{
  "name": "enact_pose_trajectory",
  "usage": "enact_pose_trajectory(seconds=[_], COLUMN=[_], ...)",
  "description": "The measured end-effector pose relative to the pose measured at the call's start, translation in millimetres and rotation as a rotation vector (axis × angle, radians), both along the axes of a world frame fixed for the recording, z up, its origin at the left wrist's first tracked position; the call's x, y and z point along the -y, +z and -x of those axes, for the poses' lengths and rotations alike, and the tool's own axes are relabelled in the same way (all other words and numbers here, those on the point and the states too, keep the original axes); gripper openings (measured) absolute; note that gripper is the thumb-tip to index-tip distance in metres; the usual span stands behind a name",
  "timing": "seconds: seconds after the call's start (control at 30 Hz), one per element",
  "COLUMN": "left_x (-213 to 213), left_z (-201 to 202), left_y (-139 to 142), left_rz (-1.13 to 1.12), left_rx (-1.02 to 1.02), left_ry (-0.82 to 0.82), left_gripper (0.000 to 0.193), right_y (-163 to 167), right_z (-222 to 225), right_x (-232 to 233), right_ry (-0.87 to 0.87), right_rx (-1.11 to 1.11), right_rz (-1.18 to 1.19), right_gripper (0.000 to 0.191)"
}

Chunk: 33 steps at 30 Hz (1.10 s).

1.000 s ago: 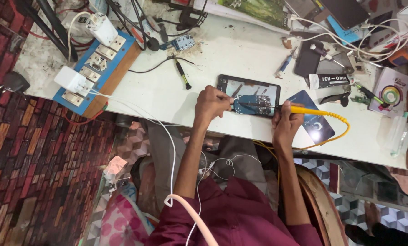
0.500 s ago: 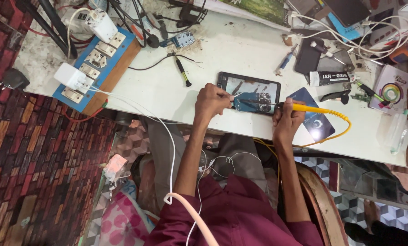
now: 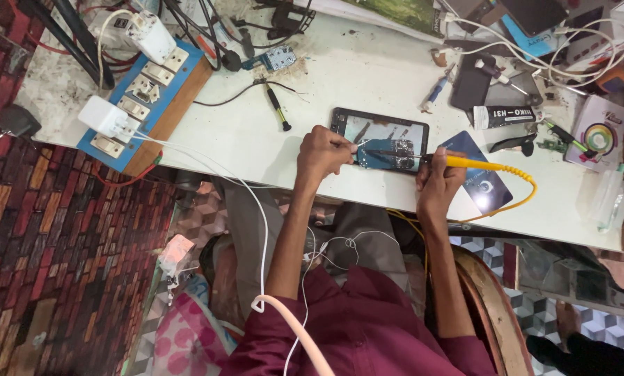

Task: The person uses a soldering iron and a probe to work on a small circuit board placed on a tablet. They repeatedly touch the board with the soldering iron while holding the probe in the other hand, focusing on specific points on the board.

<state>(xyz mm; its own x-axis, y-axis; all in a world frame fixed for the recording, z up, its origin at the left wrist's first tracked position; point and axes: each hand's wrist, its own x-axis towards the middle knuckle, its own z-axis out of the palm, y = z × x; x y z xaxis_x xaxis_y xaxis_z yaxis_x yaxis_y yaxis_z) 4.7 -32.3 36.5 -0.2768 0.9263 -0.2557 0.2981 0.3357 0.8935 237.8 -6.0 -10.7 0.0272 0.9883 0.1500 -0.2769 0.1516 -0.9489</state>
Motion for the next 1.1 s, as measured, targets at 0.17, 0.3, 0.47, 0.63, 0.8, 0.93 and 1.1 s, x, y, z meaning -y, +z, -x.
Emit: enact_pose_trajectory(seconds=[0.17,0.3,0.47,0.63,0.8,0.93,1.1], left_x=[1,2,-3,-6,-10,-11,-13], left_z=[-1,-1,-1,-2,-2,-1,-2], left_y=[4,5,4,-1,-4,-4,-3], left_rz=[0.021,0.009,0.077,0.096,0.115,0.114,0.139], left_rx=[-0.024,-0.030,-0.111,-0.197,-0.209,-0.214,-0.238], left_ry=[0.011,0.011,0.014,0.010,0.017,0.016,0.012], left_gripper=[0.016,0.015,0.014,0.015,0.016,0.018,0.016], right_y=[4,9,17,31,48,63,81], right_z=[2,4,6,8,11,18,29], right_x=[2,8,11,11,18,16,23], right_ry=[0.001,0.003,-0.002,-0.030,-0.067,-0.125,-0.116], right_rx=[-0.004,0.041,0.140,0.255,0.452,0.593,0.703], right_rz=[-0.003,-0.033,-0.095,-0.126,-0.288,-0.305,-0.433], right_gripper=[0.021,0.021,0.022,0.022,0.021,0.021,0.019])
